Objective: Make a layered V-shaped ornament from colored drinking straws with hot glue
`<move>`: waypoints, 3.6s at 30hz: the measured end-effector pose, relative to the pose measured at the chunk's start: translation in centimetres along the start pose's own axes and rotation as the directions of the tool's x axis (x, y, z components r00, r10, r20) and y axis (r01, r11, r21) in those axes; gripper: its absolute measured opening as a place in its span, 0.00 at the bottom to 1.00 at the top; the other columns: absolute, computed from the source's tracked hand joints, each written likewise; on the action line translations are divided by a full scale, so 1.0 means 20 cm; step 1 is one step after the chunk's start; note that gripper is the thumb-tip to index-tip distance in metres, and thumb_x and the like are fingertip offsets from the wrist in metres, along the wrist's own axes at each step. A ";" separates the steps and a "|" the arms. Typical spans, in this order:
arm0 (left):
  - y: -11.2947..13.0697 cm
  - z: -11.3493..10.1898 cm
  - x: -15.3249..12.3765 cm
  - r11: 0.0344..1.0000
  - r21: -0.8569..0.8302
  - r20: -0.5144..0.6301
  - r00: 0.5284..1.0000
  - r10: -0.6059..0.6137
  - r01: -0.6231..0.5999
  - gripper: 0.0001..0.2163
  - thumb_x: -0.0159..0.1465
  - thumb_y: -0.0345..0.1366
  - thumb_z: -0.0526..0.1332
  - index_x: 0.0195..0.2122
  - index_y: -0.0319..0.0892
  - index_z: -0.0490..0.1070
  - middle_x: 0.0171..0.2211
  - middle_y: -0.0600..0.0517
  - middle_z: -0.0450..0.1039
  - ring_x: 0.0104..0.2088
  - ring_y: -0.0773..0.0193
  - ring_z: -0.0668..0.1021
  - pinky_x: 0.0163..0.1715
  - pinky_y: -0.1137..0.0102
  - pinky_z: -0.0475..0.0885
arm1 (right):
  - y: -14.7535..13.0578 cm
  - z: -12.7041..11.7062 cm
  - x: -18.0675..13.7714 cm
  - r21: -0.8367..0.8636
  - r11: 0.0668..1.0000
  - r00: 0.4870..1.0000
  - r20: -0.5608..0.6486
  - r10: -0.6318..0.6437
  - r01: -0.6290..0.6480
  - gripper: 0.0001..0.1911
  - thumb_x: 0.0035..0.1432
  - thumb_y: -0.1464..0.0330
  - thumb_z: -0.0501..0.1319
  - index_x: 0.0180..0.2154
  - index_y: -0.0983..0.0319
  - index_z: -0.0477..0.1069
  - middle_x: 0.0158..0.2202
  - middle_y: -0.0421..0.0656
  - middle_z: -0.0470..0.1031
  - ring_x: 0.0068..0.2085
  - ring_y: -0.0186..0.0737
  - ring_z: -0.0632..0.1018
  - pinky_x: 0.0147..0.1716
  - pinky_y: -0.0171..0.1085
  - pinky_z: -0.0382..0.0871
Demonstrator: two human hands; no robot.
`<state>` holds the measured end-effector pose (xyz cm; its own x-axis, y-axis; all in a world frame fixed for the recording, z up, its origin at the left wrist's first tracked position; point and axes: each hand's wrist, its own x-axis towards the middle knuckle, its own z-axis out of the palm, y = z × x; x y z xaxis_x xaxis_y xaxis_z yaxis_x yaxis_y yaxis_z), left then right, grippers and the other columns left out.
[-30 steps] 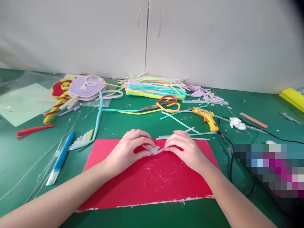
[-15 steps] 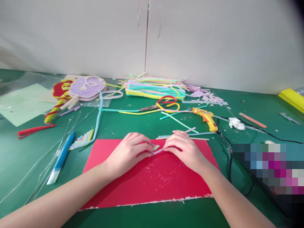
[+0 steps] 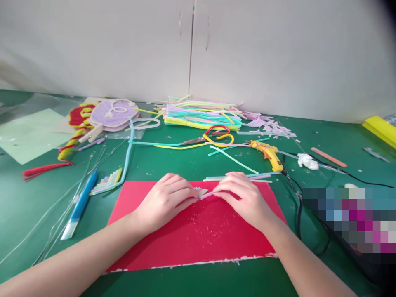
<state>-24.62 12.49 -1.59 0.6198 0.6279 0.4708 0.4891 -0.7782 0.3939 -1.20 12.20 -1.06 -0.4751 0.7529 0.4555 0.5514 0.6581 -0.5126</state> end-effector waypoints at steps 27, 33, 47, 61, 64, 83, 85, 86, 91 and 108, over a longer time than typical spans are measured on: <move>0.06 0.00 0.02 0.945 -0.282 0.130 0.970 0.207 -0.164 0.06 0.65 0.27 0.55 0.35 0.41 0.70 0.33 0.51 0.77 0.35 0.65 0.74 0.38 0.69 0.65 | 0.03 -0.03 0.01 0.116 0.988 0.975 0.185 -0.122 0.102 0.08 0.61 0.70 0.56 0.31 0.60 0.72 0.30 0.40 0.74 0.37 0.34 0.73 0.46 0.40 0.63; 0.05 -0.01 0.03 0.938 -0.334 0.170 0.973 0.154 -0.090 0.07 0.66 0.30 0.55 0.34 0.42 0.72 0.31 0.51 0.77 0.35 0.65 0.75 0.40 0.69 0.66 | 0.03 -0.02 0.01 0.136 0.988 0.971 0.216 -0.100 0.071 0.07 0.61 0.69 0.57 0.31 0.60 0.72 0.31 0.39 0.74 0.37 0.34 0.73 0.44 0.39 0.64; -0.04 0.02 0.01 0.942 -0.179 -0.036 0.955 -0.293 0.282 0.08 0.66 0.36 0.55 0.39 0.43 0.72 0.36 0.50 0.75 0.38 0.63 0.75 0.40 0.68 0.69 | 0.08 -0.03 0.02 0.070 0.995 0.980 0.180 -0.084 0.073 0.07 0.60 0.68 0.57 0.32 0.59 0.74 0.31 0.40 0.75 0.38 0.36 0.73 0.43 0.39 0.65; 0.00 0.02 -0.02 0.999 -0.023 0.047 0.999 -0.024 0.025 0.04 0.64 0.35 0.58 0.36 0.44 0.72 0.36 0.54 0.75 0.38 0.67 0.74 0.43 0.69 0.63 | 0.05 -0.03 0.03 0.050 0.997 0.993 0.095 -0.069 0.064 0.07 0.61 0.69 0.57 0.31 0.59 0.73 0.31 0.40 0.75 0.37 0.36 0.73 0.41 0.39 0.65; 0.00 0.02 -0.01 0.999 -0.020 0.032 0.999 -0.025 0.025 0.04 0.64 0.35 0.58 0.34 0.43 0.71 0.33 0.55 0.75 0.36 0.68 0.74 0.43 0.69 0.62 | 0.05 -0.02 0.03 0.070 0.996 0.994 0.091 -0.062 0.056 0.07 0.60 0.70 0.58 0.31 0.59 0.72 0.31 0.40 0.75 0.37 0.36 0.72 0.41 0.39 0.64; -0.07 0.05 0.00 0.939 -0.138 0.103 0.948 -0.301 0.314 0.11 0.66 0.32 0.52 0.40 0.43 0.74 0.40 0.49 0.73 0.39 0.62 0.72 0.40 0.66 0.67 | 0.08 0.03 0.04 0.060 0.996 0.988 0.132 -0.079 0.072 0.06 0.60 0.69 0.58 0.31 0.60 0.73 0.31 0.40 0.75 0.37 0.36 0.72 0.42 0.39 0.63; -0.08 0.06 0.01 0.939 -0.142 0.128 0.946 -0.297 0.314 0.11 0.66 0.32 0.53 0.39 0.44 0.75 0.40 0.49 0.72 0.39 0.62 0.72 0.40 0.66 0.67 | 0.09 0.04 0.04 0.053 0.997 0.989 0.136 -0.064 0.058 0.06 0.59 0.69 0.59 0.31 0.60 0.73 0.31 0.40 0.75 0.37 0.36 0.72 0.43 0.39 0.63; -0.08 0.06 0.01 0.938 -0.144 0.136 0.945 -0.296 0.314 0.11 0.66 0.32 0.53 0.39 0.44 0.75 0.41 0.49 0.72 0.39 0.62 0.72 0.40 0.66 0.67 | 0.09 0.04 0.04 0.050 0.998 0.989 0.140 -0.055 0.049 0.06 0.59 0.69 0.59 0.31 0.60 0.73 0.32 0.40 0.75 0.37 0.36 0.72 0.43 0.39 0.63; -0.05 0.04 0.02 0.924 -0.177 0.157 0.937 -0.313 0.339 0.13 0.68 0.35 0.50 0.41 0.44 0.75 0.42 0.48 0.71 0.41 0.62 0.72 0.43 0.65 0.67 | 0.10 0.04 0.04 0.047 0.999 0.988 0.150 -0.030 0.023 0.06 0.60 0.69 0.58 0.31 0.59 0.73 0.31 0.40 0.75 0.37 0.36 0.72 0.43 0.39 0.63; -0.05 0.05 0.01 0.967 -0.081 0.188 0.956 -0.224 0.242 0.08 0.62 0.35 0.59 0.41 0.48 0.74 0.44 0.50 0.70 0.42 0.61 0.72 0.45 0.63 0.65 | 0.09 0.03 0.04 0.042 0.999 0.985 0.172 0.012 -0.020 0.07 0.60 0.69 0.58 0.30 0.59 0.73 0.31 0.40 0.74 0.38 0.37 0.71 0.42 0.39 0.64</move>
<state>-24.25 13.35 -2.68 0.5987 0.7719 0.2139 0.5730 -0.5993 0.5590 -1.06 14.10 -2.10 -0.5795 0.7508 0.3171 0.5315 0.6431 -0.5513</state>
